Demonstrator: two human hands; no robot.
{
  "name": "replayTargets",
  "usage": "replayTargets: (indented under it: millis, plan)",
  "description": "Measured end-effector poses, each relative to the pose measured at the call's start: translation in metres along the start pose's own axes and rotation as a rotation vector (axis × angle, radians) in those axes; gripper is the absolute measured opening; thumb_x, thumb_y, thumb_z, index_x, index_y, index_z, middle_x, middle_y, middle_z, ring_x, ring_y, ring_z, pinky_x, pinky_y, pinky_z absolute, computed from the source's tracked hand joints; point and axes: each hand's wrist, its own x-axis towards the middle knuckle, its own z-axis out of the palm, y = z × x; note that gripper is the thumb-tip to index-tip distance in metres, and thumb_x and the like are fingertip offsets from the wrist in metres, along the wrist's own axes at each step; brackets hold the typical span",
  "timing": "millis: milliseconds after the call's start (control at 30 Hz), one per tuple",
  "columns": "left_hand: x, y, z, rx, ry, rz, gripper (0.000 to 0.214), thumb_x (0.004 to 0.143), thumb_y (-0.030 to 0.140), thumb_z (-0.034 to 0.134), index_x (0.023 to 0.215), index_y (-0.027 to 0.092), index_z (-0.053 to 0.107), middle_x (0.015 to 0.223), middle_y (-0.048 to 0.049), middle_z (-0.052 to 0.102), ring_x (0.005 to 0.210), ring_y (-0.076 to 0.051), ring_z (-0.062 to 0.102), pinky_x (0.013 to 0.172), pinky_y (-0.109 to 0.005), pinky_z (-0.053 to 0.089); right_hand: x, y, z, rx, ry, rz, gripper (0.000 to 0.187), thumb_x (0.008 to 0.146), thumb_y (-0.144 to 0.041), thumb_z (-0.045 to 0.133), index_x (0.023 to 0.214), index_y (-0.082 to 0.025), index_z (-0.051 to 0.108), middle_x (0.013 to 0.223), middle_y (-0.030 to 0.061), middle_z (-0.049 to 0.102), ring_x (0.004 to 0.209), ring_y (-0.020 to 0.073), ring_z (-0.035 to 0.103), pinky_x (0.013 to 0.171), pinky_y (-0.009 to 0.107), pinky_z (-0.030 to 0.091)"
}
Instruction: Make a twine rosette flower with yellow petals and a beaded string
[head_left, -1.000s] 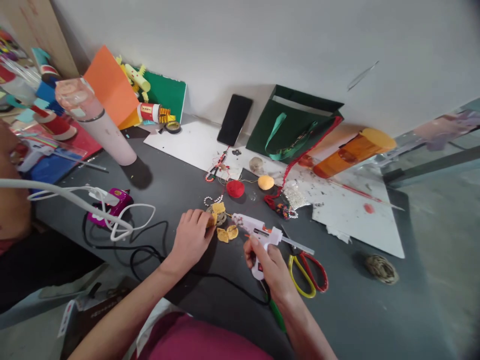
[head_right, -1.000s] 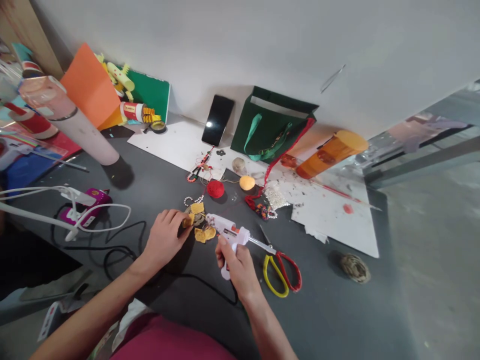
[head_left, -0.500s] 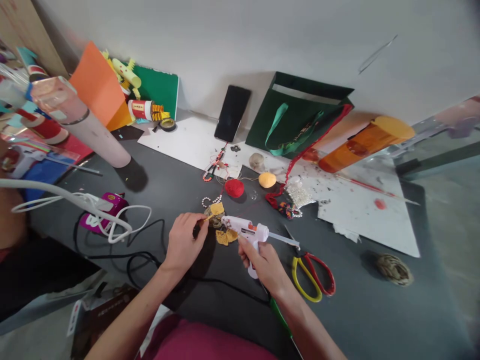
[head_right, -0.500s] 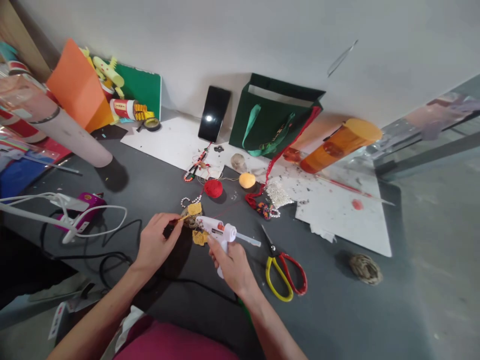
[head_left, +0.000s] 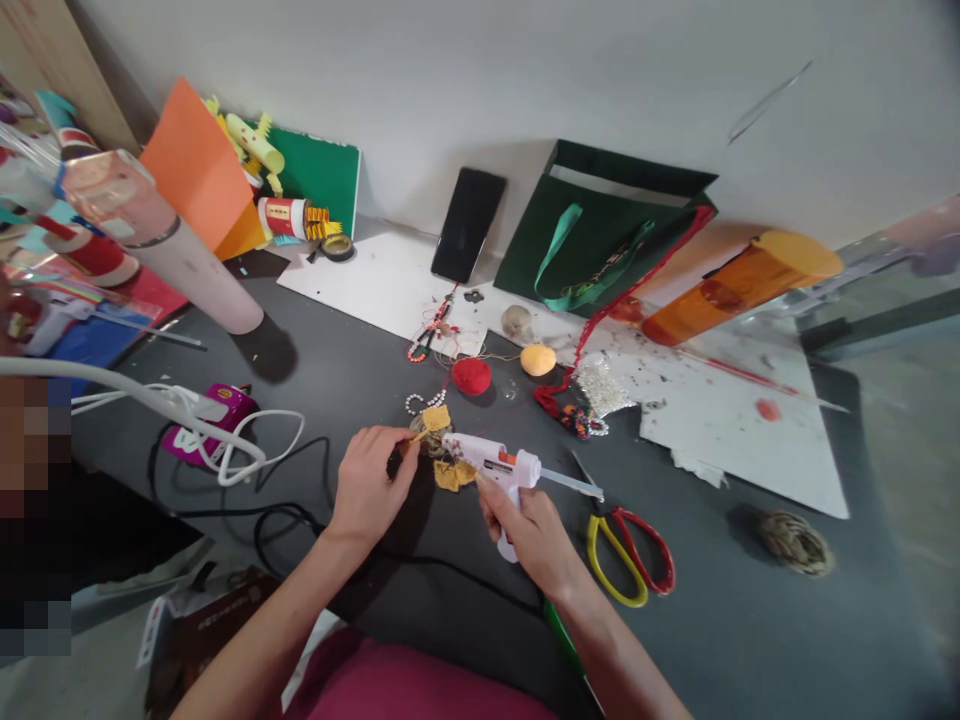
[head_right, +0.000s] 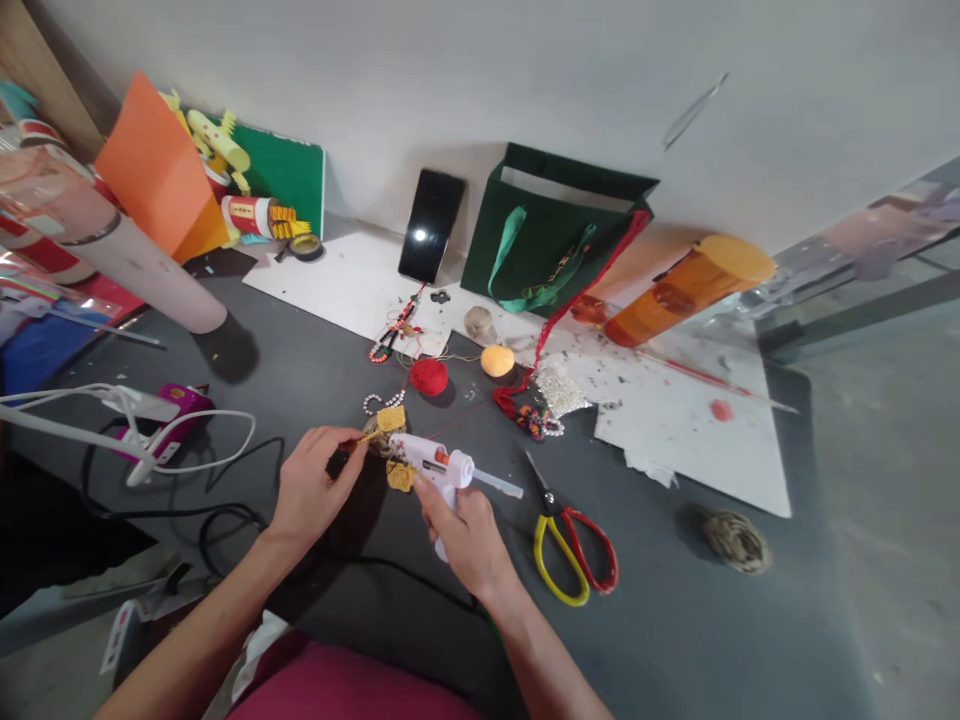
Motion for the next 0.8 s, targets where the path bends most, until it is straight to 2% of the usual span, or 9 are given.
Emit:
replayTargets:
  millis: [300, 600, 800]
  plan:
    - [0.000, 0.002, 0.000, 0.031, 0.003, 0.040, 0.008, 0.090, 0.020, 0.056, 0.087, 0.019, 0.063, 0.082, -0.0044, 0.072, 0.077, -0.020, 0.063, 0.072, -0.034, 0.050, 0.001, 0.000, 0.003, -0.033, 0.013, 0.010, 0.053, 0.078, -0.067, 0.045, 0.050, -0.023, 0.047, 0.044, 0.0008, 0.050, 0.045, 0.0144, 0.048, 0.049, 0.027, 0.038]
    - [0.001, 0.004, 0.001, 0.047, 0.013, 0.052, 0.008, 0.091, 0.020, 0.055, 0.087, 0.020, 0.062, 0.082, -0.0038, 0.071, 0.077, -0.019, 0.063, 0.072, -0.034, 0.050, -0.003, 0.006, 0.006, -0.037, 0.053, -0.018, 0.058, 0.082, -0.068, 0.043, 0.046, -0.023, 0.046, 0.044, 0.0022, 0.051, 0.046, 0.0155, 0.050, 0.049, 0.027, 0.038]
    - [-0.001, 0.007, 0.004, 0.118, 0.004, 0.161, 0.008, 0.091, 0.022, 0.056, 0.092, 0.019, 0.064, 0.085, -0.0054, 0.072, 0.078, -0.020, 0.062, 0.073, -0.035, 0.048, -0.002, 0.010, 0.010, 0.047, 0.032, -0.007, 0.063, 0.081, -0.073, 0.040, 0.043, -0.023, 0.045, 0.041, 0.0018, 0.048, 0.044, 0.0144, 0.049, 0.050, 0.027, 0.039]
